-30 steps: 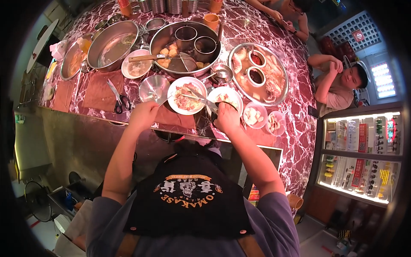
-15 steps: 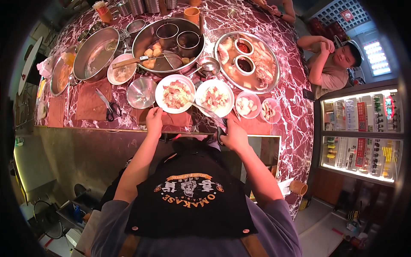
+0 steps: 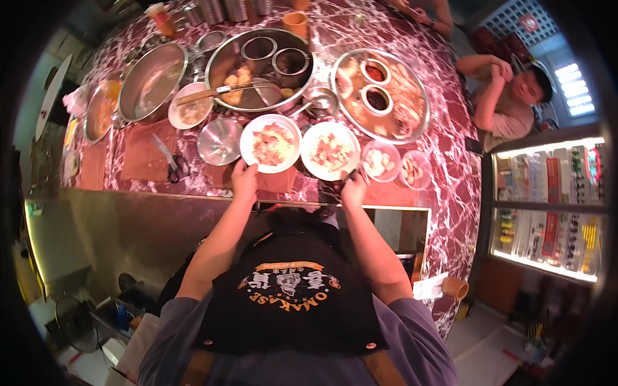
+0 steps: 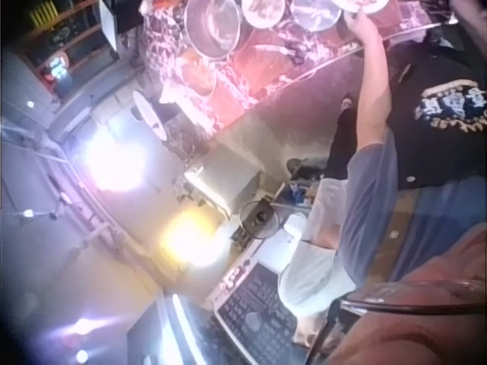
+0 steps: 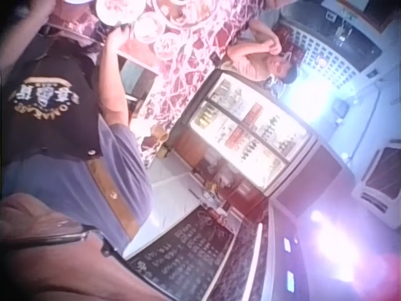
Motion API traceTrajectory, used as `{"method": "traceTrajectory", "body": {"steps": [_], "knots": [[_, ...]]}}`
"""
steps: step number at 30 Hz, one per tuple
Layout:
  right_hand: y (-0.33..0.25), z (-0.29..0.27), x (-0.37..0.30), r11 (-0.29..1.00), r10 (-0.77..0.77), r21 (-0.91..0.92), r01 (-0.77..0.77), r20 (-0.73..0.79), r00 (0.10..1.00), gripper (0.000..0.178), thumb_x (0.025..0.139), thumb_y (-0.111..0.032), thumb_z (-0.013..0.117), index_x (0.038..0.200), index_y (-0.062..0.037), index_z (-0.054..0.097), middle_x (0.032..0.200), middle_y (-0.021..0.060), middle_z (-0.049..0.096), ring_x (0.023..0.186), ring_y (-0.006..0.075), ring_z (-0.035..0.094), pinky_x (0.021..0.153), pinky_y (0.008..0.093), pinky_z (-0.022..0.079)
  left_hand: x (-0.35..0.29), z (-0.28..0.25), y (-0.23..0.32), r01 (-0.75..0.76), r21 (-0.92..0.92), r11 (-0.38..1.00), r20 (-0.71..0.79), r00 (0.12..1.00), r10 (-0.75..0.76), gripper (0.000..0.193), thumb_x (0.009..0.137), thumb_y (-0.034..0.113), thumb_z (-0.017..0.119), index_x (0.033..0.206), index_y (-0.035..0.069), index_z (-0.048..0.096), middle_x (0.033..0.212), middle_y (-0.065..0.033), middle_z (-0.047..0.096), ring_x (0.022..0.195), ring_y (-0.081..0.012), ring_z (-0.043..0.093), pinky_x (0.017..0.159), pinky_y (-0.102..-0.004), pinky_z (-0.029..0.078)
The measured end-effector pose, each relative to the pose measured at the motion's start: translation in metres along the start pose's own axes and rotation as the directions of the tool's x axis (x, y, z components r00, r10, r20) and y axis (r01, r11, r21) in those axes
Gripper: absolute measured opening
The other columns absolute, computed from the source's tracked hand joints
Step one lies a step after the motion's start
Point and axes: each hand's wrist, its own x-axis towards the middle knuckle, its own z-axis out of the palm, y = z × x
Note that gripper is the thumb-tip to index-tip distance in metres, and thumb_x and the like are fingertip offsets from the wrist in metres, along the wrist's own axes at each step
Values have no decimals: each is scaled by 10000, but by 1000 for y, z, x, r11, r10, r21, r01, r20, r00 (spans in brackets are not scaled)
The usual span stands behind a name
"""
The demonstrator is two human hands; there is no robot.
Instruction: Preparing and serving meat and ingredients for a hot pot meal at a restaurant table.
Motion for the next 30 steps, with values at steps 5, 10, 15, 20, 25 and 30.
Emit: {"method": "traceTrajectory", "body": {"steps": [5,10,15,20,25,30], "knots": [[10,-3,13,991,-102,-88,99,-32,994,276,900,-35,548,1169,17,585,931,74,657,683,164,622,538,274,509,-12,-3,1,-75,132,988,-30,996,80,311,808,4,603,1119,-11,624,923,-57,656,818,-115,599,758,-261,476],[-18,-16,-21,987,-162,38,157,200,966,254,883,-34,616,1123,9,547,836,48,626,581,121,566,500,245,443,-59,-47,32,-12,-2,1000,-153,988,11,311,797,21,617,1104,-23,633,858,-62,658,738,-127,610,685,-245,487],[-47,32,-66,965,-36,-214,152,466,884,173,907,-49,625,1063,1,567,814,43,631,589,118,581,504,259,467,-74,-146,67,-1,-209,978,-308,949,-65,213,822,33,606,1028,47,657,667,25,576,467,-41,438,398,-214,327],[-40,169,-110,894,24,-321,312,729,684,293,902,-114,665,1151,17,583,949,55,642,782,128,600,663,265,488,-7,-270,99,-293,-48,955,-620,758,201,227,826,28,603,1047,16,657,825,-29,642,629,-84,549,529,-237,438],[-8,337,-135,938,150,-305,165,786,599,170,880,-58,657,1014,32,604,750,63,622,571,132,563,499,282,452,95,-364,136,-287,35,957,-745,631,217,308,811,49,650,1100,-54,634,907,-95,674,786,-158,622,693,-307,500],[40,468,-134,993,100,-118,-13,768,633,141,898,-23,623,1030,25,607,863,80,642,661,150,608,532,269,503,174,-399,149,-347,-153,925,-796,598,92,299,826,18,630,1116,-48,604,962,-138,670,775,-204,639,672,-326,514]]}}
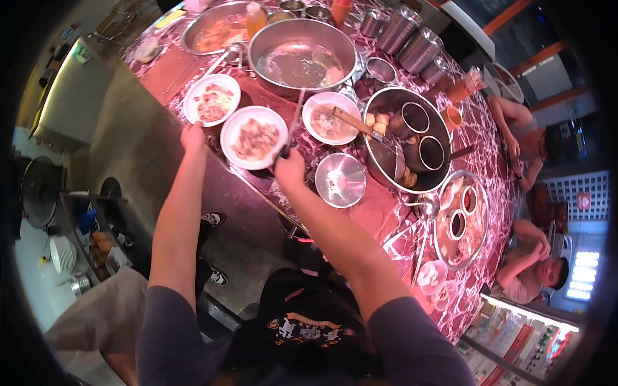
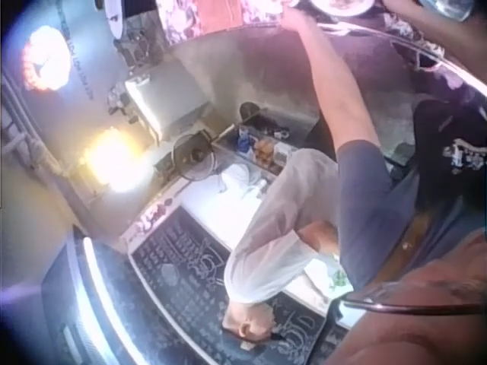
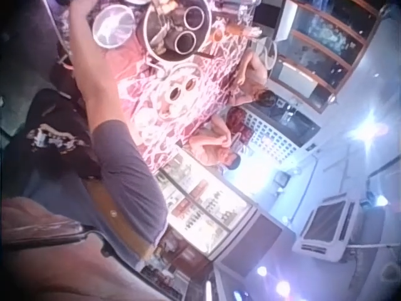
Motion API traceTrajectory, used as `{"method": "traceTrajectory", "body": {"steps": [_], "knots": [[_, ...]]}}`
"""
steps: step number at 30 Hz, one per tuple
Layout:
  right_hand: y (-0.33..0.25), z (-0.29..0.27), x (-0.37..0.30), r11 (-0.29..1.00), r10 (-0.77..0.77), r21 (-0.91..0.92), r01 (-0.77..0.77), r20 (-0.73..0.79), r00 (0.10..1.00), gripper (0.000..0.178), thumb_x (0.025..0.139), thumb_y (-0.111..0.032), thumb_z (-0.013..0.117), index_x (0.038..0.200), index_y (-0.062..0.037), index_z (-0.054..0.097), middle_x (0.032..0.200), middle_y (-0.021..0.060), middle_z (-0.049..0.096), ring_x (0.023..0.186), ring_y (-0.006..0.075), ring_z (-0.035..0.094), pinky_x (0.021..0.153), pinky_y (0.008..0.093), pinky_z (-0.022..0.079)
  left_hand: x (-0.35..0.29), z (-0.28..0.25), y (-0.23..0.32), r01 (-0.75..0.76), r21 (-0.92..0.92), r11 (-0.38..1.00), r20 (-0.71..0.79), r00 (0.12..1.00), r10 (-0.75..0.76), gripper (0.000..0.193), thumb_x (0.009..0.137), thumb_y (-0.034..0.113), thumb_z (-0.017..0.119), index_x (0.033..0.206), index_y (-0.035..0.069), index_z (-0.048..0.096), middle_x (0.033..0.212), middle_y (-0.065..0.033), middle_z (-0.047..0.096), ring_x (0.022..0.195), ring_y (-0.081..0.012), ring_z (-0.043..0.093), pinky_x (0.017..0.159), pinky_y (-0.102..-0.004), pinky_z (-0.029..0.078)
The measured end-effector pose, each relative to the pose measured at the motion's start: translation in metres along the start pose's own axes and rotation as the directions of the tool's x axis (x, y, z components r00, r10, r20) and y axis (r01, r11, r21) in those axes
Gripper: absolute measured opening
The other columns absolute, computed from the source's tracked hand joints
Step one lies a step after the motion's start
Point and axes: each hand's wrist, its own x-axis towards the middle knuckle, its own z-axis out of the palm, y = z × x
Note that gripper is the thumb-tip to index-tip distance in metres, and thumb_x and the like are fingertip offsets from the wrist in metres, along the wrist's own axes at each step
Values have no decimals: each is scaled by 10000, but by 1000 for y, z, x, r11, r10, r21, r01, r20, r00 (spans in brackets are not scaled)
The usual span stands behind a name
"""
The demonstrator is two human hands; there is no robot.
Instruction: Preparing and serving meat and ingredients for a hot pot meal at a restaurant table.
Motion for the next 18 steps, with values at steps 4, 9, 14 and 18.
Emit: {"method": "traceTrajectory", "body": {"steps": [4,9,14,18], "knots": [[24,24,43,972,-5,-232,-25,-130,992,138,777,-78,600,877,14,625,786,180,677,702,301,674,626,411,512,33,6,-24,68,-17,998,-28,997,-69,257,858,56,627,1089,-55,604,1006,-151,664,803,-239,659,683,-387,547],[22,14,31,883,-102,-469,21,-148,984,252,710,-124,611,924,9,617,899,239,647,865,411,633,770,485,494,61,-13,-34,249,85,965,340,903,-263,329,949,228,547,1182,2,598,1012,-98,676,895,-239,660,798,-373,552],[-21,-76,-81,825,-341,-477,304,9,940,215,834,-143,673,954,-3,563,838,224,584,793,368,597,718,427,470,7,-16,9,92,302,949,94,988,-125,407,991,353,457,1154,13,611,1170,-136,672,689,-131,586,537,-256,412],[-49,-219,-210,776,-166,-599,199,111,980,277,860,-207,716,1028,-44,568,821,130,596,783,241,622,731,387,498,-116,-16,34,-270,371,888,14,958,286,343,955,246,456,1136,3,616,1027,-107,724,450,-96,332,399,-256,253]]}}
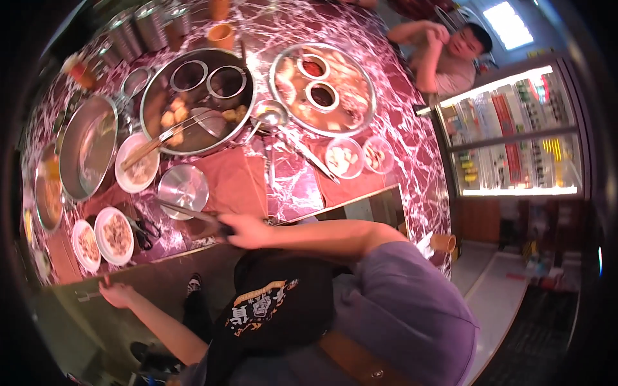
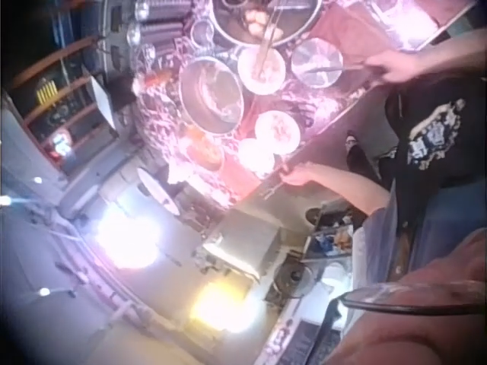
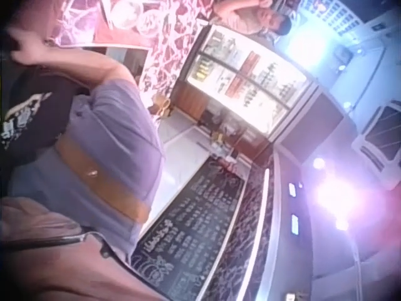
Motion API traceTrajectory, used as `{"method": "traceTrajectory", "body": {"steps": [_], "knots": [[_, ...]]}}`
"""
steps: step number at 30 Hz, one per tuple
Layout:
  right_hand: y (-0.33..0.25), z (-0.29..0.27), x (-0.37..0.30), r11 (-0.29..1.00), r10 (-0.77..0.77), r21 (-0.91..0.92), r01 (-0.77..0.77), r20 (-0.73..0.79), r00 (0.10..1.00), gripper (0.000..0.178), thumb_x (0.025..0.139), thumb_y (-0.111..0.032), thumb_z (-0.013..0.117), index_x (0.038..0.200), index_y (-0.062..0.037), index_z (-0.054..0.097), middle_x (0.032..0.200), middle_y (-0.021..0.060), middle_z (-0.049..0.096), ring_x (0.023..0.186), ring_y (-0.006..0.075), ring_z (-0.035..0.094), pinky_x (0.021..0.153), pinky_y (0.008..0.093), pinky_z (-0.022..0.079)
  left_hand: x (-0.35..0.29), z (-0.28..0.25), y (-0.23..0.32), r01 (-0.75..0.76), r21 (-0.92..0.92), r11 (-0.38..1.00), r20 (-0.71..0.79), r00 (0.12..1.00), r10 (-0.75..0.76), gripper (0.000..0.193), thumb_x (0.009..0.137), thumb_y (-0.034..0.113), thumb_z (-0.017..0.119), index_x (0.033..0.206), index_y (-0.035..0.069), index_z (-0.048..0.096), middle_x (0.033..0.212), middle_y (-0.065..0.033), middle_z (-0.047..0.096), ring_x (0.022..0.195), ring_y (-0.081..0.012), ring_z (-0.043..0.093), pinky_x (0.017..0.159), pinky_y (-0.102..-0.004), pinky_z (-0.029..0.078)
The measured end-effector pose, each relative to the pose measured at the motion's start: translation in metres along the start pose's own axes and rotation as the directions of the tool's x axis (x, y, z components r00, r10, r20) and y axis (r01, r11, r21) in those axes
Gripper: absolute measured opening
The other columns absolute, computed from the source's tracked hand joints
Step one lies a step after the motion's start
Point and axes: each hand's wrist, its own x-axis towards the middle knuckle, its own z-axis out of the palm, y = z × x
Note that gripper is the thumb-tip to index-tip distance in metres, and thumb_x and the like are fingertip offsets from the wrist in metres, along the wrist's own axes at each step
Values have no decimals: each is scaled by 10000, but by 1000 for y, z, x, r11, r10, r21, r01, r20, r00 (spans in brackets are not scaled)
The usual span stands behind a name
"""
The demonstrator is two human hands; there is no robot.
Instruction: Preparing and serving meat and ingredients for a hot pot meal at a restaurant table.
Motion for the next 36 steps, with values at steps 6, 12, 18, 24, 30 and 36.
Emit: {"method": "traceTrajectory", "body": {"steps": [6,12,18,24,30,36], "knots": [[69,-129,-177,921,264,-96,-377,-555,788,258,705,-2,603,955,-17,542,822,190,586,773,386,597,701,405,483,-221,28,11,366,-84,927,581,774,-253,295,930,182,482,1152,26,599,809,-20,552,511,-13,354,402,-159,241],[127,-148,-250,777,620,629,-31,-755,216,175,902,-166,679,959,-38,575,778,24,615,635,104,567,573,263,464,-424,89,5,121,243,962,967,-114,-230,276,1018,168,479,1222,35,610,836,5,598,593,-11,441,481,-158,319],[175,-180,-280,675,733,724,143,-680,-14,86,898,-14,544,978,-16,575,813,63,650,643,128,607,569,262,489,-548,183,-23,-224,-42,974,973,-230,-11,291,1012,186,517,1209,-9,605,1006,-43,630,837,-101,548,724,-244,445],[228,-264,-285,689,719,724,25,-687,106,218,901,-218,702,898,-28,595,771,27,643,630,101,610,554,248,484,-591,206,-33,-642,-114,758,993,-79,83,339,934,278,568,1193,70,635,1025,-196,691,964,-353,666,841,-409,506],[260,-317,-274,709,680,691,-145,-615,399,238,878,-210,723,940,-9,612,717,31,638,600,91,573,544,259,452,-577,178,-29,-610,-94,787,988,39,148,308,897,194,613,1181,83,658,970,-173,685,917,-338,660,793,-421,504],[220,-392,-309,655,471,-80,-752,-734,489,614,740,-343,771,1163,21,514,980,226,653,929,401,639,813,476,505,-564,145,16,-756,-72,650,978,75,195,307,934,157,565,1222,95,652,956,-143,618,878,-317,624,774,-415,501]]}}
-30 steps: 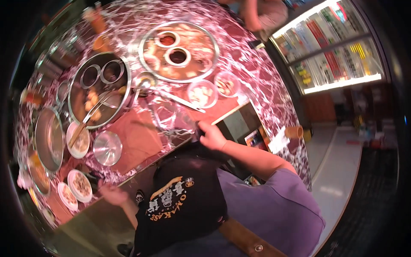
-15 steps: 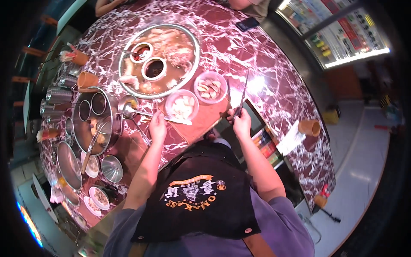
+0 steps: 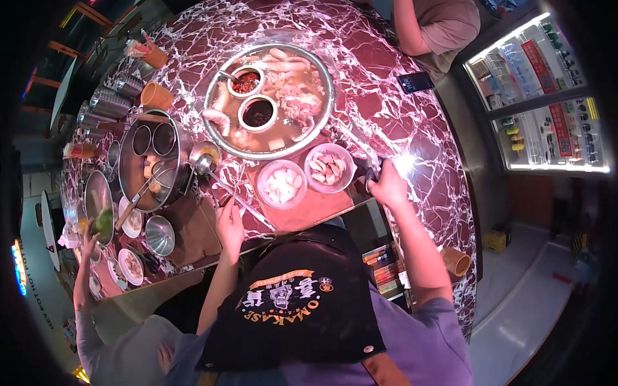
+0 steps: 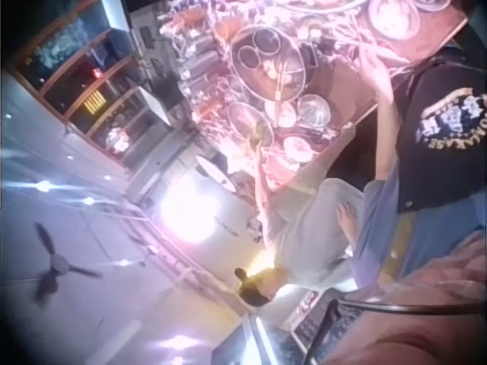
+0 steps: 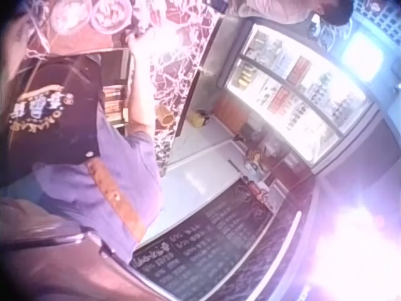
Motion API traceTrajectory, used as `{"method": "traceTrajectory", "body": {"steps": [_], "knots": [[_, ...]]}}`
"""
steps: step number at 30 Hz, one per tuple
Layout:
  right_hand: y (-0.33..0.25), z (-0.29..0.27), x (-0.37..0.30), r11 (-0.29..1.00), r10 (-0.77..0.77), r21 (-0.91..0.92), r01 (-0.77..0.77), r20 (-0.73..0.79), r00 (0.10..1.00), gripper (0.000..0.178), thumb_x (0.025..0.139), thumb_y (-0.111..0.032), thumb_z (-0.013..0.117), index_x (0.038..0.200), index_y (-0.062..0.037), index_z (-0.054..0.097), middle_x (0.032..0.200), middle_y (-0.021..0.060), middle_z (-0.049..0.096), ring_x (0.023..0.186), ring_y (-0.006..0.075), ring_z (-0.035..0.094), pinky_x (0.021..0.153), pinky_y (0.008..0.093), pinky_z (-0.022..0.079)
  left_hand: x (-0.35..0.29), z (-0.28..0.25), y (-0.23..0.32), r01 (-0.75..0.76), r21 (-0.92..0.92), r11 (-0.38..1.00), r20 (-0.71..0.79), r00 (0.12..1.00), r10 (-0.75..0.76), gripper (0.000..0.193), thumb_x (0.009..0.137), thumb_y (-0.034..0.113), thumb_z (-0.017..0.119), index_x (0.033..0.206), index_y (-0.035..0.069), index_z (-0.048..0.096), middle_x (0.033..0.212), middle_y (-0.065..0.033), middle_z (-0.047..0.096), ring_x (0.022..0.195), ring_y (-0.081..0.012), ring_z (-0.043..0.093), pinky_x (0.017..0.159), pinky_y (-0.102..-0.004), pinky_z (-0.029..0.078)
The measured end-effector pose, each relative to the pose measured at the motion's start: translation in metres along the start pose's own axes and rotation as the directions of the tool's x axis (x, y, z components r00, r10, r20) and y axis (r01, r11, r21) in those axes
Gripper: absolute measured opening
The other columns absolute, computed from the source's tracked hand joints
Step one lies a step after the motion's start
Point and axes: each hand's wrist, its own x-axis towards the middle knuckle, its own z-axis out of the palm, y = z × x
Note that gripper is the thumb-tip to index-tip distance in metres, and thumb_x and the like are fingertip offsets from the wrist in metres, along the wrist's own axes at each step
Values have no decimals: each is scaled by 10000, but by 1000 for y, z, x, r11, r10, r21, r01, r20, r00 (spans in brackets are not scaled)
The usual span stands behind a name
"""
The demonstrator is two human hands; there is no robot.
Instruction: Preparing and serving meat and ingredients for a hot pot meal at a restaurant table.
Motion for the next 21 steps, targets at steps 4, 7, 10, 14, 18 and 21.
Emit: {"method": "traceTrajectory", "body": {"steps": [4,7,10,14,18,21], "knots": [[-37,-46,49,860,-380,-361,361,20,925,494,687,-249,726,1051,-7,496,1031,192,595,991,361,607,855,436,504,26,-11,14,-33,-35,999,10,999,33,302,941,126,524,1208,89,660,946,-153,611,886,-342,625,795,-409,500],[-69,-48,92,615,-511,-644,454,113,852,385,764,-264,676,1015,-29,504,933,144,565,927,318,597,811,416,494,55,-2,24,-57,-92,994,-8,998,57,289,924,121,537,1174,83,678,961,-165,634,906,-349,633,812,-414,502],[-87,-38,119,492,-585,-708,507,162,795,195,868,-150,491,1025,-43,535,1022,128,572,999,266,586,855,378,483,72,7,36,-62,-74,995,13,998,63,273,909,144,562,1141,95,696,958,-154,648,900,-346,637,796,-414,506],[-98,-26,141,486,-583,-704,518,181,792,205,895,-141,461,1057,-48,544,1036,126,595,998,272,608,854,396,497,82,21,52,27,-62,998,116,993,-19,234,892,192,597,1074,113,720,1001,-135,680,920,-337,650,792,-405,520],[-92,-41,155,725,-363,-522,450,265,893,292,841,-186,573,1075,-13,538,1020,198,650,967,339,647,855,436,514,105,44,65,57,-119,991,150,988,-39,220,884,191,603,1042,102,727,1005,-144,699,932,-330,673,811,-401,533],[-86,-48,172,857,-198,-381,347,379,904,422,768,-262,651,1073,20,574,1024,248,667,983,377,647,897,431,500,129,66,77,31,-127,991,180,984,-8,217,881,200,608,1034,106,729,962,-147,707,898,-331,682,800,-406,535]]}}
